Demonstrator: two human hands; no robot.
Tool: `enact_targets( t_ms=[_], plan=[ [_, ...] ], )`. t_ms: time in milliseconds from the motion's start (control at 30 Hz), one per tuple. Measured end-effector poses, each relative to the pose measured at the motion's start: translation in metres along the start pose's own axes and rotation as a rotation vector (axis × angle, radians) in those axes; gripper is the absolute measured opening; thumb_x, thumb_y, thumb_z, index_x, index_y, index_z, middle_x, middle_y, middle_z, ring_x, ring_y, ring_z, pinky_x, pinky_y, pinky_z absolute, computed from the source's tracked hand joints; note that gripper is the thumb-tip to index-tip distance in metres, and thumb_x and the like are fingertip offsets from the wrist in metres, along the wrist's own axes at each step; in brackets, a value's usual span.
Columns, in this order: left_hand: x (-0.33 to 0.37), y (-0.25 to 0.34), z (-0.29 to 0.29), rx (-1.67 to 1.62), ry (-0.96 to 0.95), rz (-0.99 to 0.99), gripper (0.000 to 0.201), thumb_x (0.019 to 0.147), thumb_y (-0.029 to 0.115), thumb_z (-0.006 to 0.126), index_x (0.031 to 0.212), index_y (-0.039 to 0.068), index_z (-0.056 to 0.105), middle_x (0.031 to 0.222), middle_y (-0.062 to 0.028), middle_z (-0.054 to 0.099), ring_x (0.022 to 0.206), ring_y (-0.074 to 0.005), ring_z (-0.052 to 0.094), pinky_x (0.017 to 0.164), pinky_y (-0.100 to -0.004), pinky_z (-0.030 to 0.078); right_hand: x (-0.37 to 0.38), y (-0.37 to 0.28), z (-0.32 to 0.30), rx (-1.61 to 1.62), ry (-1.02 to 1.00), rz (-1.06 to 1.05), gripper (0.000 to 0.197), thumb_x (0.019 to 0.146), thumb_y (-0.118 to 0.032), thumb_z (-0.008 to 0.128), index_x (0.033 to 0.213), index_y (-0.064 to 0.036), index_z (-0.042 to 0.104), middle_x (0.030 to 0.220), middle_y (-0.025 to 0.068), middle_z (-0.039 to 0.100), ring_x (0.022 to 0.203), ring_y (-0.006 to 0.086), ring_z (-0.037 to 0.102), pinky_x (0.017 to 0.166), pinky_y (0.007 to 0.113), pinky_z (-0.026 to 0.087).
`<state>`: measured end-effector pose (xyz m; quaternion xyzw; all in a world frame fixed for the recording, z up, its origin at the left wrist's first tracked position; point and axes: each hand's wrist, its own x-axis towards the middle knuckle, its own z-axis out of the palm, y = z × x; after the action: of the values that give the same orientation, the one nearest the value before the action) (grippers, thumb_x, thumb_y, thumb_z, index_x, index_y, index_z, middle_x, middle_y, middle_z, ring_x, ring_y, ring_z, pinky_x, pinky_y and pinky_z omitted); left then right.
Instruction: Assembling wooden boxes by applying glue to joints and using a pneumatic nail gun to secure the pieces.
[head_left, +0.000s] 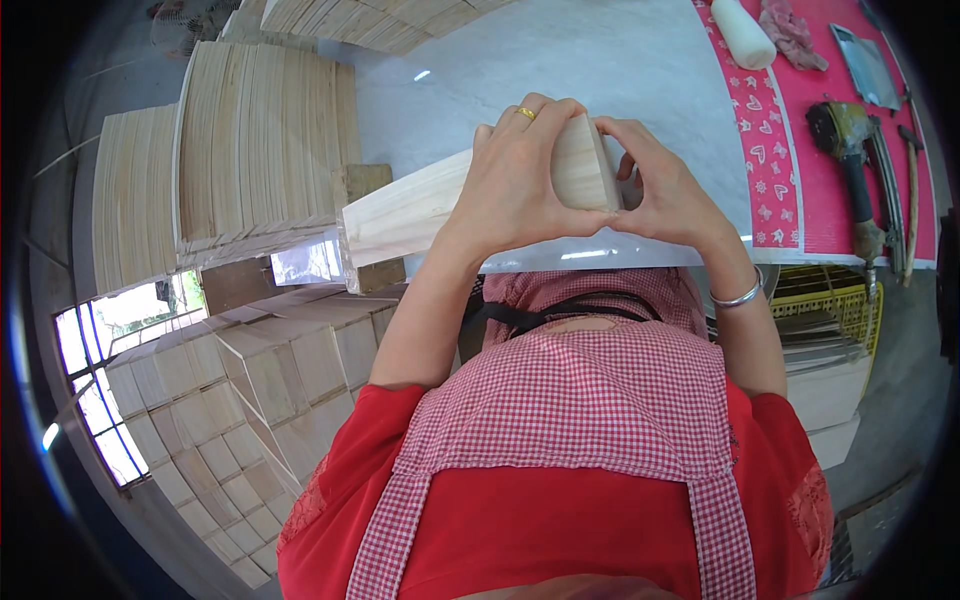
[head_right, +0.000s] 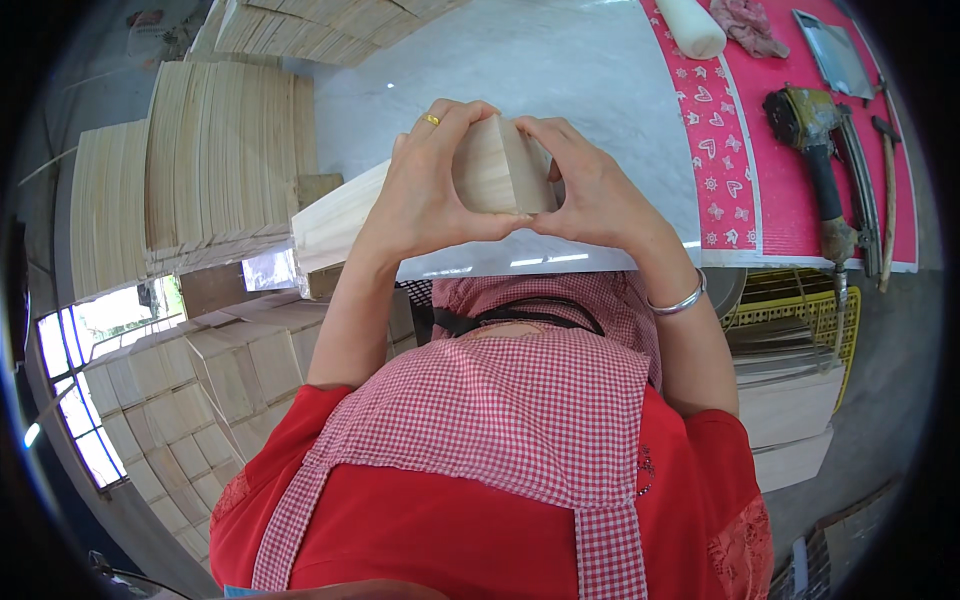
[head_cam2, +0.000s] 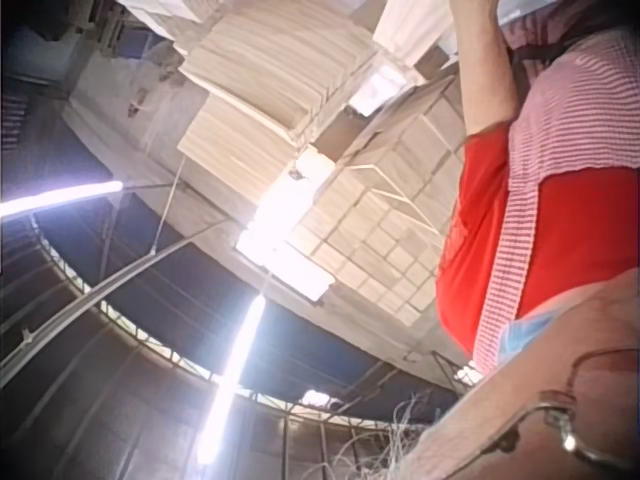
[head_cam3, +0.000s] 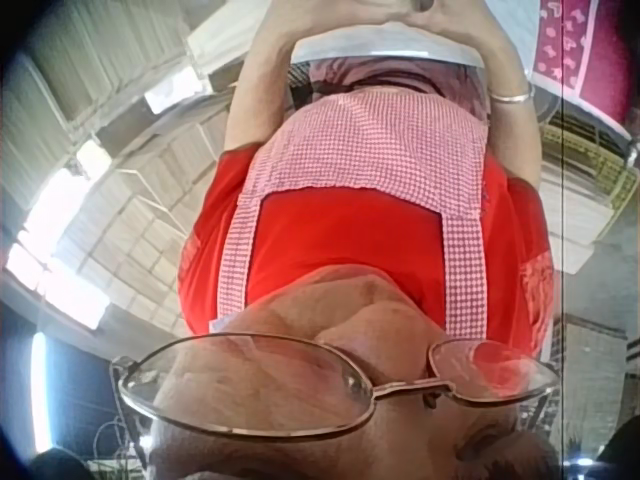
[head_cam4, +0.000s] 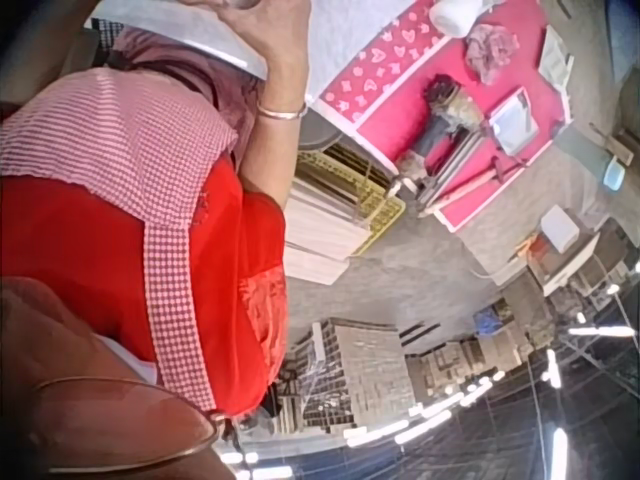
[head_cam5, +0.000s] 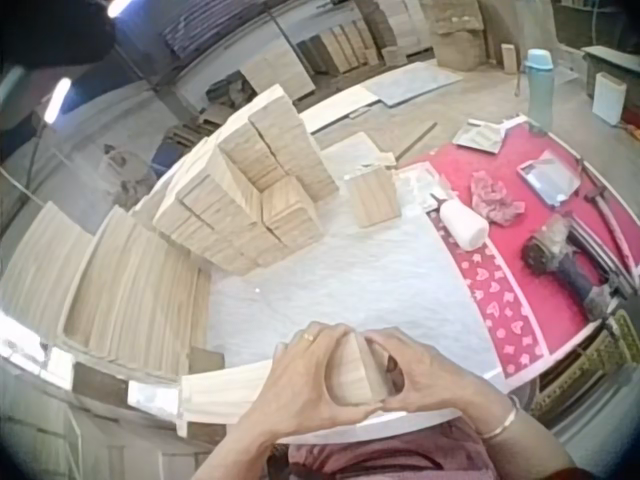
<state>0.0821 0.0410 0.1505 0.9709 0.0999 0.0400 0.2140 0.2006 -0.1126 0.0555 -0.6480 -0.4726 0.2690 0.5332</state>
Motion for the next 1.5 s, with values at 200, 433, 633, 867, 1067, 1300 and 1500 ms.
enact_targets(
  t_ms=[200, 433, 633, 867, 1067, 1300, 1500],
  plan=[
    [0.001, -0.003, 0.001, -0.013, -0.006, -0.007, 0.089, 0.050, 0.039, 0.089, 0.125, 0.007, 0.055, 0.113, -0.0101, 0.058, 0.105, -0.0303, 0.057, 0.088, -0.0436, 0.039, -0.001, -0.002, 0.001, 0.016, 0.004, 0.006, 0.094, 0.059, -0.010, 0.083, 0.143, -0.0067, 0.042, 0.124, 0.0095, 0.054, 0.085, 0.0219, 0.057, 0.077, 0.032, 0.052],
    [0.001, -0.004, 0.002, 0.002, 0.009, 0.002, 0.090, 0.050, 0.040, 0.091, 0.126, 0.006, 0.054, 0.113, -0.0105, 0.058, 0.104, -0.0300, 0.058, 0.089, -0.0431, 0.041, -0.037, -0.011, 0.040, -0.173, 0.491, -0.223, 0.070, 0.067, 0.001, 0.079, 0.133, -0.0024, 0.055, 0.117, 0.0139, 0.058, 0.091, 0.0256, 0.061, 0.080, 0.033, 0.052],
    [0.002, -0.006, 0.003, -0.036, 0.015, 0.012, 0.090, 0.049, 0.041, 0.091, 0.125, 0.007, 0.056, 0.115, -0.0101, 0.059, 0.106, -0.0310, 0.057, 0.085, -0.0440, 0.039, -0.047, -0.022, 0.061, -0.144, 0.646, -0.277, 0.046, 0.068, 0.008, 0.075, 0.113, -0.0009, 0.069, 0.102, 0.0108, 0.064, 0.085, 0.0274, 0.059, 0.073, 0.035, 0.049],
    [0.001, -0.008, 0.006, -0.028, 0.034, 0.035, 0.090, 0.049, 0.041, 0.091, 0.124, 0.007, 0.056, 0.114, -0.0101, 0.059, 0.106, -0.0311, 0.056, 0.085, -0.0439, 0.039, -0.039, -0.016, 0.064, -0.208, 0.757, -0.416, 0.044, 0.065, 0.012, 0.073, 0.107, -0.0002, 0.070, 0.093, 0.0094, 0.064, 0.078, 0.0262, 0.057, 0.067, 0.035, 0.046],
    [0.001, -0.010, 0.006, -0.035, 0.025, 0.029, 0.089, 0.049, 0.041, 0.091, 0.124, 0.007, 0.056, 0.113, -0.0099, 0.059, 0.105, -0.0310, 0.056, 0.084, -0.0440, 0.039, -0.036, -0.016, 0.065, -0.190, 0.769, -0.430, 0.042, 0.064, 0.013, 0.071, 0.103, 0.0008, 0.069, 0.090, 0.0101, 0.063, 0.076, 0.0265, 0.057, 0.066, 0.035, 0.045],
    [0.002, -0.008, 0.007, -0.032, 0.033, 0.026, 0.089, 0.049, 0.041, 0.091, 0.124, 0.008, 0.056, 0.112, -0.0099, 0.058, 0.105, -0.0309, 0.056, 0.083, -0.0436, 0.039, -0.036, -0.020, 0.064, -0.125, 0.776, -0.403, 0.039, 0.064, 0.014, 0.069, 0.100, 0.0015, 0.069, 0.088, 0.0111, 0.062, 0.076, 0.0268, 0.057, 0.065, 0.035, 0.045],
    [0.000, -0.011, 0.009, -0.035, 0.088, 0.044, 0.090, 0.049, 0.042, 0.090, 0.124, 0.008, 0.056, 0.112, -0.0101, 0.059, 0.105, -0.0304, 0.057, 0.084, -0.0436, 0.038, -0.045, -0.028, 0.031, -0.206, 0.599, -0.265, 0.044, 0.072, 0.009, 0.071, 0.115, 0.0019, 0.063, 0.103, 0.0154, 0.062, 0.094, 0.0313, 0.060, 0.082, 0.037, 0.048]
  ],
)
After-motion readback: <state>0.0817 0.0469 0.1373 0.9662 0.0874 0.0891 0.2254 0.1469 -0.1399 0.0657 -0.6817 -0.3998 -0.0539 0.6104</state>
